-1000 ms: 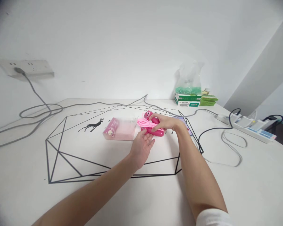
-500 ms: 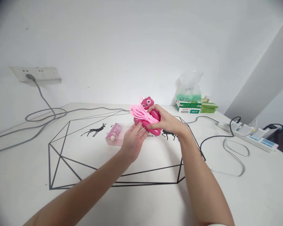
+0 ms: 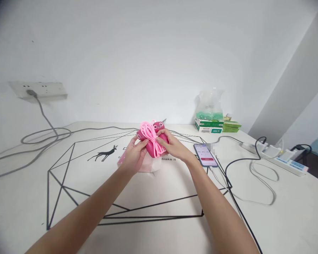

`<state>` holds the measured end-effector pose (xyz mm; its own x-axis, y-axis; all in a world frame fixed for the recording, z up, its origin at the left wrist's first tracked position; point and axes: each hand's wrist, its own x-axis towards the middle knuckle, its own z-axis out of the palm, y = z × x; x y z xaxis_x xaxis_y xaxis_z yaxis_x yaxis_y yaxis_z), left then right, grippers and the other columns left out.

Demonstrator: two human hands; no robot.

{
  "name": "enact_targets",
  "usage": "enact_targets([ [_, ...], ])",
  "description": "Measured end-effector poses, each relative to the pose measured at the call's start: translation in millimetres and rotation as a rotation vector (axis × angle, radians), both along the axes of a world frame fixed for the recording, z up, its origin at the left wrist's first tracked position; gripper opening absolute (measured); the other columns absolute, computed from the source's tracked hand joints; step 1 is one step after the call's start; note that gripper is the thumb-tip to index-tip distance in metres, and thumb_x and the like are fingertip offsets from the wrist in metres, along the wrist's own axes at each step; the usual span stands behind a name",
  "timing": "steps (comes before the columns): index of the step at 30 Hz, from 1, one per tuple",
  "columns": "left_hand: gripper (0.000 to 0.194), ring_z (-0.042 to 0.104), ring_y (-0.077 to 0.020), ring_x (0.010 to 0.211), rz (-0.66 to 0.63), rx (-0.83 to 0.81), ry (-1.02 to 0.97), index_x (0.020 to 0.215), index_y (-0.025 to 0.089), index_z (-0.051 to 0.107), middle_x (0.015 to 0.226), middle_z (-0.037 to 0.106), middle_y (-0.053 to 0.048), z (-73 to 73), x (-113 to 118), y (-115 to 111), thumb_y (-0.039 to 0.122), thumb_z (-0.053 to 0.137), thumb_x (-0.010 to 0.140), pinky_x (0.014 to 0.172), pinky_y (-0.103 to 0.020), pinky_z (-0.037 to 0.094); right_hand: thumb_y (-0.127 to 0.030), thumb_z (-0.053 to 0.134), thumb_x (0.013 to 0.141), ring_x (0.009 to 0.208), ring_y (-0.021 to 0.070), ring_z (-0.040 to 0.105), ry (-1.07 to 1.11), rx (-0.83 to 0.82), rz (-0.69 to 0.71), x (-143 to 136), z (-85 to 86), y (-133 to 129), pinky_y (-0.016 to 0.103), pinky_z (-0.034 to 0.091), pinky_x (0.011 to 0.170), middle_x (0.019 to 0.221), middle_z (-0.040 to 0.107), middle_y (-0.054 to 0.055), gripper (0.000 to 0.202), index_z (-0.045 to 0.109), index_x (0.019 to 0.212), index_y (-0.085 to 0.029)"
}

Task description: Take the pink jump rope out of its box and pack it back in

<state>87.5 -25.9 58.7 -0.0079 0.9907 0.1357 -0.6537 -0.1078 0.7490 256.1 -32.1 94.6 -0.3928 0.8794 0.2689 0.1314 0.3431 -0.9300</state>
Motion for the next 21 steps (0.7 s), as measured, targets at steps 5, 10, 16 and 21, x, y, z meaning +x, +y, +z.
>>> enact_targets([
  [5, 0.056, 0.065, -0.0177, 0.108, -0.038, -0.004, 0.034, 0.123, 0.022, 0.047, 0.101, 0.072, -0.005, 0.1, -13, 13, 0.004, 0.071, 0.076, 0.104, -0.036, 0.046, -0.049, 0.054, 0.091, 0.074, 0.0118, 0.055, 0.109, -0.023, -0.037, -8, -19.8, 15, 0.027, 0.051, 0.064, 0.099, 0.058, -0.001, 0.027, 0.044, 0.107, -0.029],
  [10, 0.053, 0.065, -0.0177, 0.107, -0.063, 0.012, 0.045, 0.120, 0.022, 0.050, 0.100, 0.072, -0.004, -2.3, -21, 22, 0.005, 0.072, 0.075, 0.104, -0.037, 0.045, -0.045, 0.070, 0.081, 0.063, 0.0093, 0.052, 0.275, -0.059, -0.139, -18, -26.4, 21, 0.022, 0.040, 0.053, 0.097, 0.064, -0.002, 0.048, 0.038, 0.113, -0.029],
  [16, 0.041, 0.062, -0.0168, 0.111, -0.163, 0.109, 0.115, 0.115, 0.024, 0.061, 0.104, 0.070, -0.001, -8.6, -32, 31, 0.013, 0.074, 0.078, 0.105, -0.034, 0.042, -0.040, 0.073, 0.078, 0.070, 0.0130, 0.056, 0.225, -0.118, -0.085, -22, -26.3, 20, 0.025, 0.043, 0.060, 0.089, 0.065, 0.002, 0.047, 0.057, 0.118, -0.019],
  [21, 0.045, 0.061, -0.0182, 0.111, -0.203, 0.111, 0.169, 0.119, 0.025, 0.060, 0.105, 0.070, -0.002, -11.1, -39, 35, 0.014, 0.074, 0.078, 0.105, -0.036, 0.043, -0.045, 0.070, 0.079, 0.072, 0.0137, 0.055, 0.108, -0.084, -0.123, -19, -33.5, 23, 0.026, 0.043, 0.062, 0.093, 0.064, 0.003, 0.043, 0.063, 0.112, -0.018],
])
